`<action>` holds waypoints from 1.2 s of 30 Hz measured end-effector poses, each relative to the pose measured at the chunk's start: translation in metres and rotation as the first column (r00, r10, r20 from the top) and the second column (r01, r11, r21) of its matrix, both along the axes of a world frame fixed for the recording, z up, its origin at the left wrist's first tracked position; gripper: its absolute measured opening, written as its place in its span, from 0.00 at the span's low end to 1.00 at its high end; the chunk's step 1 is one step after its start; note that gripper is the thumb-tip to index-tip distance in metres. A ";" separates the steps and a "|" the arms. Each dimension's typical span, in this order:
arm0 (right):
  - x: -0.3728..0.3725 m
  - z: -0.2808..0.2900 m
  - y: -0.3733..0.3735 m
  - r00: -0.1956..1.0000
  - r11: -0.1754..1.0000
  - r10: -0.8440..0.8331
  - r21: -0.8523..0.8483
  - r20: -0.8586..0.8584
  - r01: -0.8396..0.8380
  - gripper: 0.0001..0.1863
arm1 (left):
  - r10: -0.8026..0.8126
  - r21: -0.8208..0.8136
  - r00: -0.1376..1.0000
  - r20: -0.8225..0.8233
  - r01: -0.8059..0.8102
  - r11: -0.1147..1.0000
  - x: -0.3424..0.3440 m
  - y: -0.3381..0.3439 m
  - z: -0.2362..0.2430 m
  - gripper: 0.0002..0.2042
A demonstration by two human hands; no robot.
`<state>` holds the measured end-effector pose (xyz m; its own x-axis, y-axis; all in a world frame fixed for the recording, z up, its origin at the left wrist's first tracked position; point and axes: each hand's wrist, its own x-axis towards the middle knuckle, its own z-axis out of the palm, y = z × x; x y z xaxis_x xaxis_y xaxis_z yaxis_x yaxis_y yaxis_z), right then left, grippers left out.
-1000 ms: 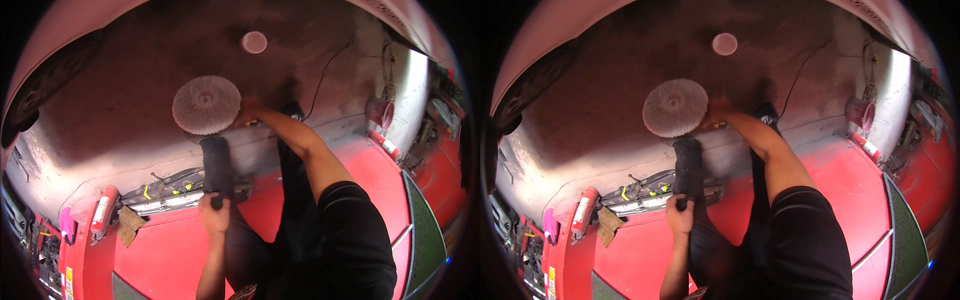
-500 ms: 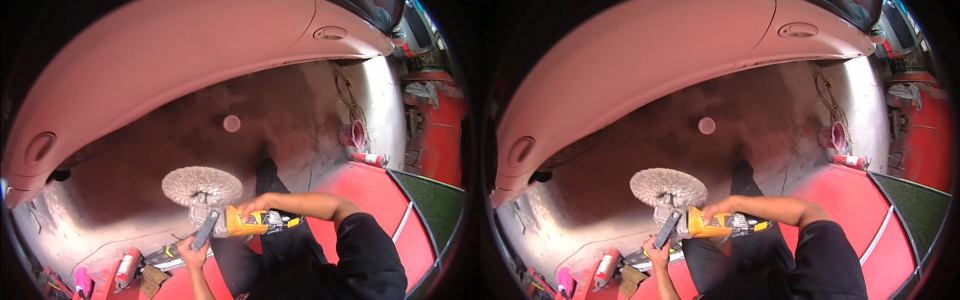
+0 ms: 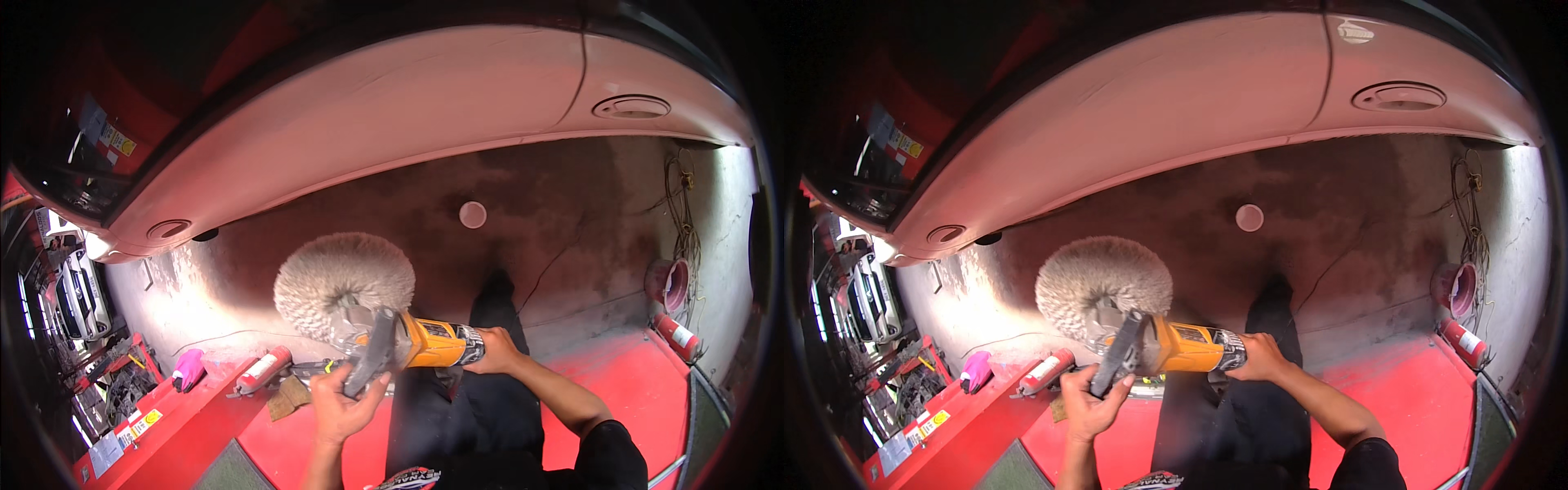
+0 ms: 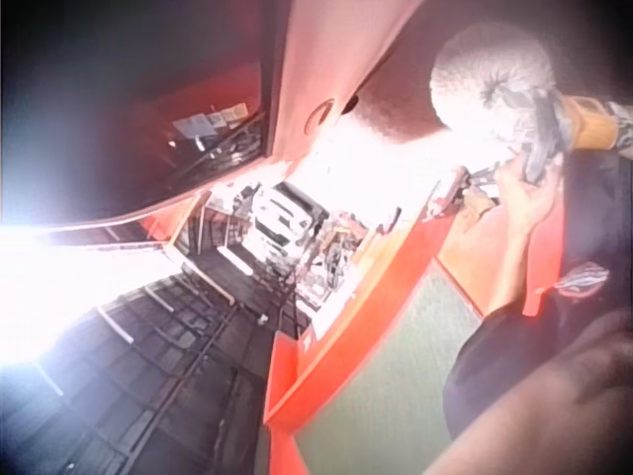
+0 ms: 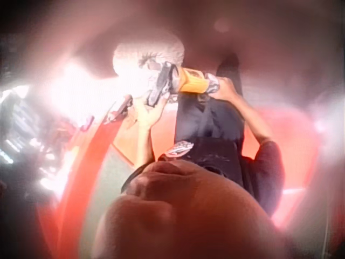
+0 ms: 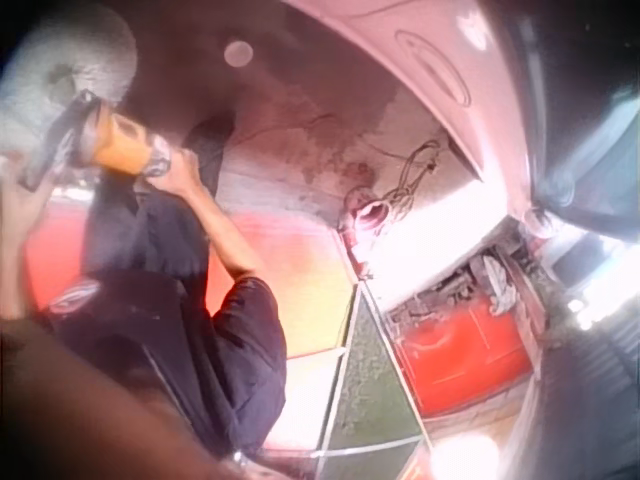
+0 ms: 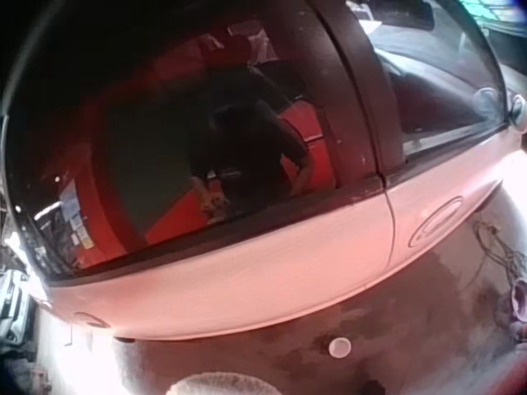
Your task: The person wipes the rear trunk area of a white car by hand, then uses a rotary polisher with a buffing pad to polish the surface. The person moves the polisher across the trunk lid in overlapping passes.
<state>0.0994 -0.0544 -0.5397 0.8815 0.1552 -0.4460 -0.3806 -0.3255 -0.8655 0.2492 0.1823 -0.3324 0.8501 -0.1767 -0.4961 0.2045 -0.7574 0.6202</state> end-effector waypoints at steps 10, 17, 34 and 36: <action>0.052 0.137 -0.136 0.978 0.986 -0.080 -0.130 0.194 0.107 0.25 | -0.096 0.050 0.886 0.453 0.082 0.995 0.037 -0.136 0.061 0.18; 0.045 0.180 -0.186 0.971 0.975 0.217 -0.078 0.103 -0.209 0.33 | 0.154 -0.074 0.968 0.197 -0.141 0.987 0.033 -0.141 0.108 0.23; 0.041 0.225 -0.175 0.960 0.962 0.275 0.011 -0.057 -0.274 0.31 | 0.128 -0.072 0.963 0.239 -0.113 0.991 0.049 -0.110 0.116 0.27; 0.040 0.229 -0.176 0.960 0.963 0.271 0.014 -0.072 -0.270 0.32 | 0.123 -0.072 0.972 0.199 -0.111 0.991 0.052 -0.110 0.119 0.28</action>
<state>0.1397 -0.2305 -0.3110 0.7719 0.3852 -0.5058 -0.3404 -0.4216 -0.8405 0.3011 0.0726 -0.2132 0.9483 -0.0942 -0.3032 0.1550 -0.6961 0.7010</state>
